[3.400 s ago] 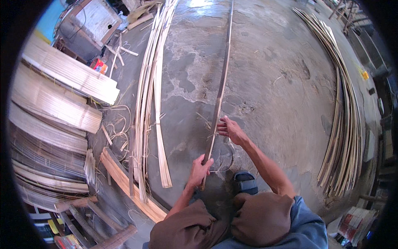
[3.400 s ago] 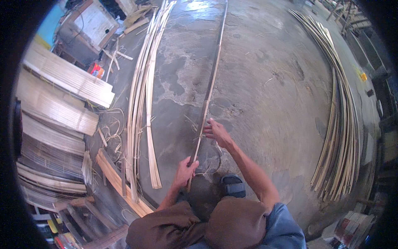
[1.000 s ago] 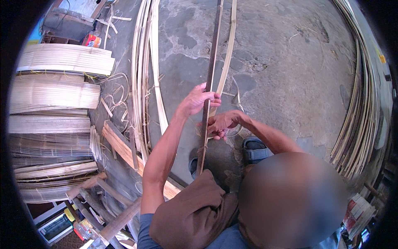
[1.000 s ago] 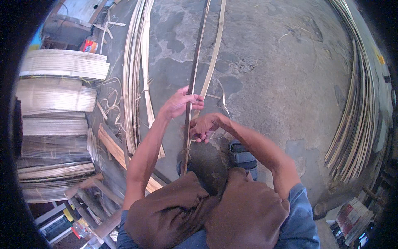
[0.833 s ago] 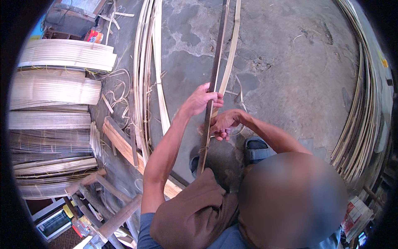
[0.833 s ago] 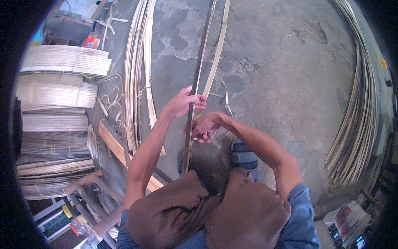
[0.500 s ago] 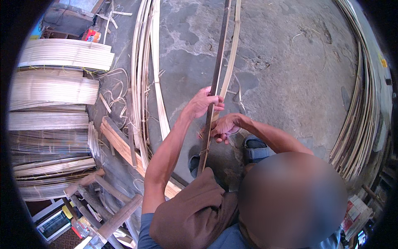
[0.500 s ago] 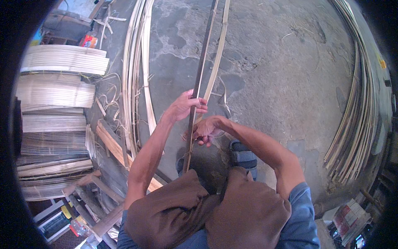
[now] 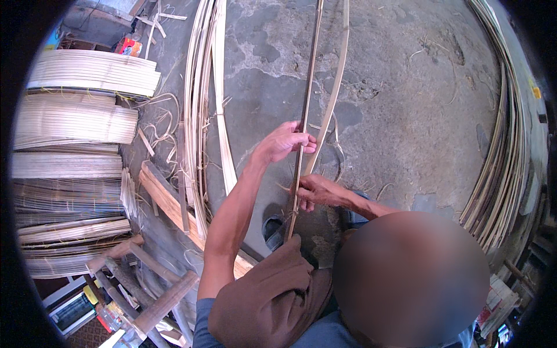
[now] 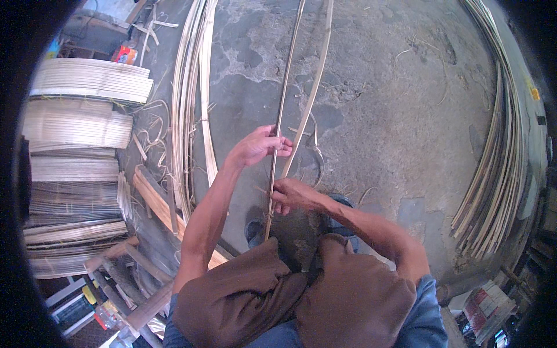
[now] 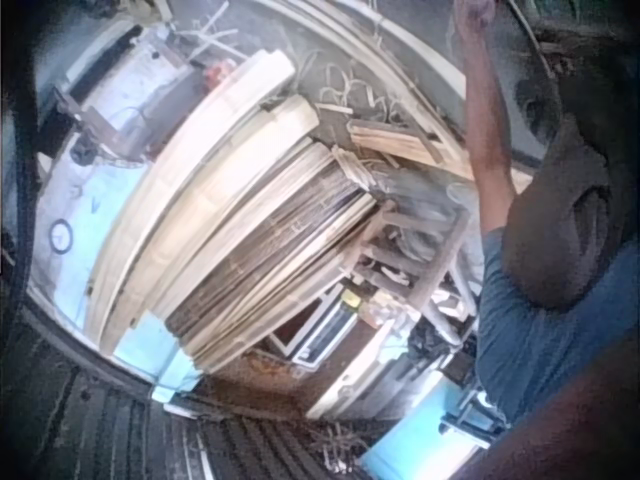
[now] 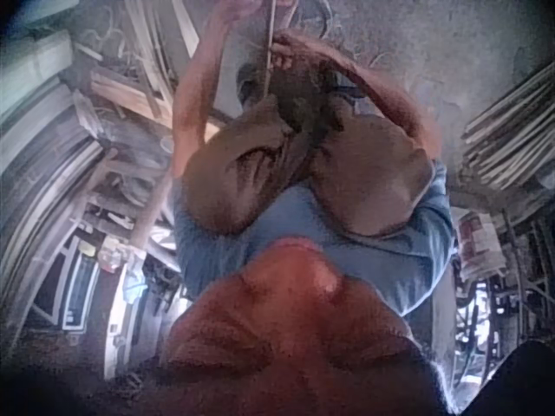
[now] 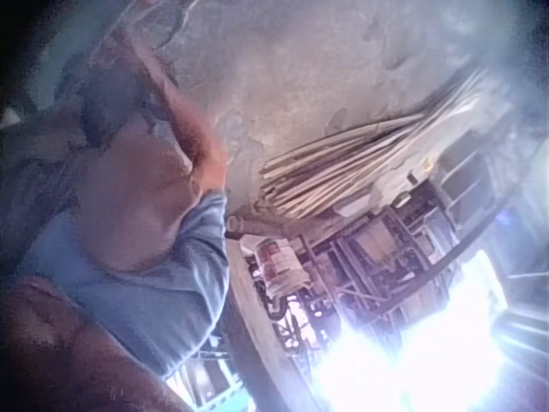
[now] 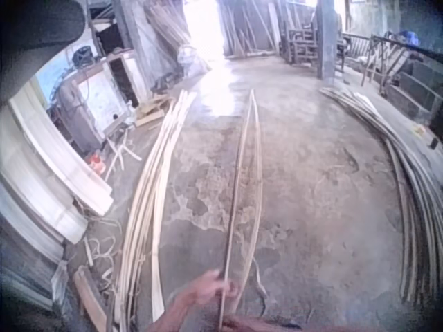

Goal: The person repeatedly picks up thin wooden strips from a pile on the floor, aligns them side-by-side, and places them into a growing stack. The person handles the strips one at a time, occasionally adjusting their position before adding them to the stack.

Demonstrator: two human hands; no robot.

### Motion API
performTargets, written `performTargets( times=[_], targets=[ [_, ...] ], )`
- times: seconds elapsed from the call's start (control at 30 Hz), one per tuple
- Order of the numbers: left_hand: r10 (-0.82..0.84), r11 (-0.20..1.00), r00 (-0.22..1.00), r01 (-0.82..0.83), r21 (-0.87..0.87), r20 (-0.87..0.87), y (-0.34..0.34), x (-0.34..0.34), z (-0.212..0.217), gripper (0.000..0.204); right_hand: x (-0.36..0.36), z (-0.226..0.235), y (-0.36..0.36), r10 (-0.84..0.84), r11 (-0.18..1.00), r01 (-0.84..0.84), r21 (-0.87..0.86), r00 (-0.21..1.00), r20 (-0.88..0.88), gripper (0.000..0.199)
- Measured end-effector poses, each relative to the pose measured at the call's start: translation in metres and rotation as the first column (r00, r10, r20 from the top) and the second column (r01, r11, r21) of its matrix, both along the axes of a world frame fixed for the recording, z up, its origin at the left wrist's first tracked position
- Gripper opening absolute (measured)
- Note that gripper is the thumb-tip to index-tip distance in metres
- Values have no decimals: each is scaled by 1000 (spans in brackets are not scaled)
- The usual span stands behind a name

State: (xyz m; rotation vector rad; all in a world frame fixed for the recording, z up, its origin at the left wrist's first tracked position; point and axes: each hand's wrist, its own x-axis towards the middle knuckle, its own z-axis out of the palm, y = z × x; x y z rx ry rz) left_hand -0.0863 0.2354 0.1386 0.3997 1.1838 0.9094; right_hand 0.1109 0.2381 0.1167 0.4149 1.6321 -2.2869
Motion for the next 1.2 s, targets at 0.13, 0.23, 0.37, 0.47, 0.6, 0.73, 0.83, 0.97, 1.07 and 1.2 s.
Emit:
performTargets(
  times=[0.13,0.23,0.37,0.47,0.6,0.73,0.83,0.97,1.07,1.2],
  targets=[
    [-207,978,947,204,-38,-246,6,-4,-1,21,8,19,4,-33,915,27,402,999,8,22],
    [-207,975,926,222,10,-316,3,-1,-9,20,9,13,4,-26,868,31,495,1000,-16,23],
    [-118,993,969,113,-36,-217,1,7,-9,19,8,12,2,-21,839,6,545,1000,22,24],
    [-145,989,949,138,-44,-280,4,11,-3,19,8,13,1,-19,812,-25,583,997,69,26],
    [-110,994,957,110,-16,-269,3,16,-2,18,7,7,2,12,838,-80,539,992,128,29],
    [-7,1000,988,6,-5,-154,-1,8,-9,16,6,-1,-2,-100,882,89,463,995,0,30],
    [-9,1000,981,9,-1,-192,0,4,-9,20,11,-5,-12,-197,856,201,476,979,-58,32],
    [-199,975,888,220,3,-414,10,6,2,17,14,14,-10,-195,762,139,632,981,20,29],
    [-229,965,836,261,-5,-499,11,10,2,18,15,24,-9,-176,697,52,715,979,100,27],
    [-222,955,743,298,14,-632,11,10,0,24,20,24,-14,-251,687,155,710,967,31,29]
  ],
)
